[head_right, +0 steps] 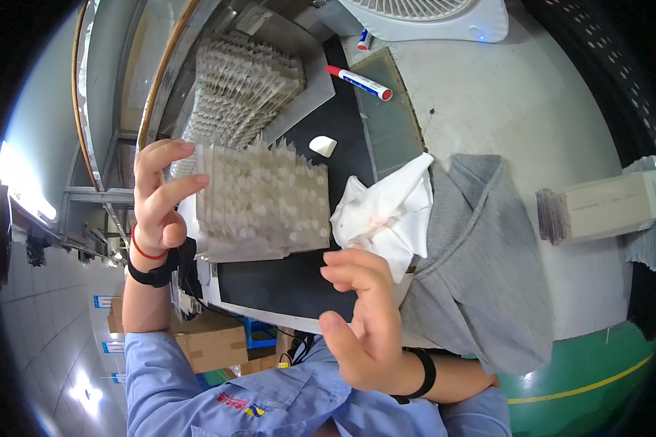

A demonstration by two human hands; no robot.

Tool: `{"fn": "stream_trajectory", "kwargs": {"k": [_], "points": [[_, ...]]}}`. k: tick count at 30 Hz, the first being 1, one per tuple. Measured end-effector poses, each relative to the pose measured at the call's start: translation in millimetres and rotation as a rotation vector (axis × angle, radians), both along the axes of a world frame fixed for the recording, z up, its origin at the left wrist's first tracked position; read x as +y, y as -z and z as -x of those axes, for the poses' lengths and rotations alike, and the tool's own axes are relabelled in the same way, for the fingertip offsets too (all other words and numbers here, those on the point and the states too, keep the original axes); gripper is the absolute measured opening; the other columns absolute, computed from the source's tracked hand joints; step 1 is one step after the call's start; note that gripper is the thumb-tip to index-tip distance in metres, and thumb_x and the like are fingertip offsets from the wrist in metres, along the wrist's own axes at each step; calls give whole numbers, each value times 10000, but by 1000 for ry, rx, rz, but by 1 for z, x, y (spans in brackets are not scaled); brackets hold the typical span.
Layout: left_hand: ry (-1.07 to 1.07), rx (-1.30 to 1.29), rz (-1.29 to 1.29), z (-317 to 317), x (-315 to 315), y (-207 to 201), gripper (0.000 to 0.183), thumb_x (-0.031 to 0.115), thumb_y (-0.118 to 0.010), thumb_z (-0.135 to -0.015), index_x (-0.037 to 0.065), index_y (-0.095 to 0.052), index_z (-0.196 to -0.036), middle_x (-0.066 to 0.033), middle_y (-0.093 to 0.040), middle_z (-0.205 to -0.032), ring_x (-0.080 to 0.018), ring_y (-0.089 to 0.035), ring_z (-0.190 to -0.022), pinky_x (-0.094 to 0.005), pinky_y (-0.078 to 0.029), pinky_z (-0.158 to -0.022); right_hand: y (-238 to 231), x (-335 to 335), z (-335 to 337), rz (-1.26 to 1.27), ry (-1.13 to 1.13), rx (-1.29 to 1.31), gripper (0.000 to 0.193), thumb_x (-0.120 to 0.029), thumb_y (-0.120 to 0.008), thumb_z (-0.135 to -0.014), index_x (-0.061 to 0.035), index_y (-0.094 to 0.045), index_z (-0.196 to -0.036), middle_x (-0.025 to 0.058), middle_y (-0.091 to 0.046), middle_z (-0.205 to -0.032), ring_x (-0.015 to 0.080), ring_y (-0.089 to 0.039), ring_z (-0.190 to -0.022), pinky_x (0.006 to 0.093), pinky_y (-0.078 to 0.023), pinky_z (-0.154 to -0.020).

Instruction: Inspecting and sorting stacks of clear plastic sheets at a manufacturing workstation.

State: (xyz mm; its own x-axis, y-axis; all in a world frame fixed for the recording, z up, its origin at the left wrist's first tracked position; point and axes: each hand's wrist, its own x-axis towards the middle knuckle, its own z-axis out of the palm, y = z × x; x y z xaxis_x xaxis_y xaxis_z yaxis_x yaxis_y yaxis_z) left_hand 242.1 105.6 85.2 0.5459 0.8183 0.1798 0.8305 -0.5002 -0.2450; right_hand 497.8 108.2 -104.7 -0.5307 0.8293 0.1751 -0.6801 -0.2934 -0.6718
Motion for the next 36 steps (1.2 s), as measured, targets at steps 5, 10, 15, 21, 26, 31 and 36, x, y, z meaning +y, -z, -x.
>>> {"fn": "stream_trajectory", "kwargs": {"k": [5, 10, 15, 21, 26, 31, 36], "points": [[33, -32, -26, 13, -3, 6, 655, 641, -331, -960, 103, -703, -945, -161, -601, -1148, -324, -566, -1018, -415, -441, -875, 5, 0, 1, -169, 92, -58, 386, -74, -596, -807, 64, -523, -1159, 243, -469, -1268, 296, -450, -1154, 422, -272, -1066], [34, -115, -42, 15, -9, 11, 691, 675, -311, -945, 91, -682, -953, -164, -615, -1129, -337, -559, -1016, -422, -442, -876, 3, 0, 2, -170, 93, -77, 378, -82, -601, -810, 64, -526, -1150, 247, -479, -1247, 302, -448, -1161, 439, -258, -1082], [22, -119, 1, 4, -5, 10, 723, 716, -305, -918, 108, -687, -1001, -159, -617, -1158, -343, -547, -1039, -424, -442, -888, 2, -1, 3, -146, 108, -67, 374, -89, -600, -816, 64, -522, -1148, 248, -476, -1243, 298, -450, -1165, 457, -231, -1107], [4, -49, 83, 8, -5, 12, 733, 749, -312, -892, 132, -685, -1025, -165, -596, -1209, -350, -532, -1072, -440, -416, -927, 1, 0, 2, -131, 103, -59, 370, -101, -606, -819, 63, -526, -1141, 245, -475, -1241, 287, -453, -1159, 430, -227, -1109], [-20, -228, 66, 12, -8, 19, 686, 732, -327, -900, 125, -637, -971, -184, -583, -1193, -352, -524, -1071, -459, -397, -939, 5, 2, 4, -187, 122, -42, 365, -101, -605, -821, 64, -530, -1138, 245, -475, -1231, 285, -457, -1154, 411, -258, -1084], [-25, -257, 43, 14, -10, 22, 681, 733, -335, -898, 114, -617, -929, -185, -581, -1178, -353, -518, -1053, -458, -401, -934, 5, 2, 4, -187, 125, -37, 365, -104, -605, -822, 66, -533, -1137, 245, -473, -1227, 289, -468, -1142, 393, -302, -1041], [4, -297, 38, 17, -9, 24, 664, 727, -336, -901, 109, -582, -896, -170, -598, -1146, -352, -515, -1039, -456, -401, -935, 5, 2, 4, -190, 116, -41, 367, -105, -609, -813, 62, -540, -1132, 243, -473, -1225, 293, -476, -1138, 384, -330, -1019]]}}
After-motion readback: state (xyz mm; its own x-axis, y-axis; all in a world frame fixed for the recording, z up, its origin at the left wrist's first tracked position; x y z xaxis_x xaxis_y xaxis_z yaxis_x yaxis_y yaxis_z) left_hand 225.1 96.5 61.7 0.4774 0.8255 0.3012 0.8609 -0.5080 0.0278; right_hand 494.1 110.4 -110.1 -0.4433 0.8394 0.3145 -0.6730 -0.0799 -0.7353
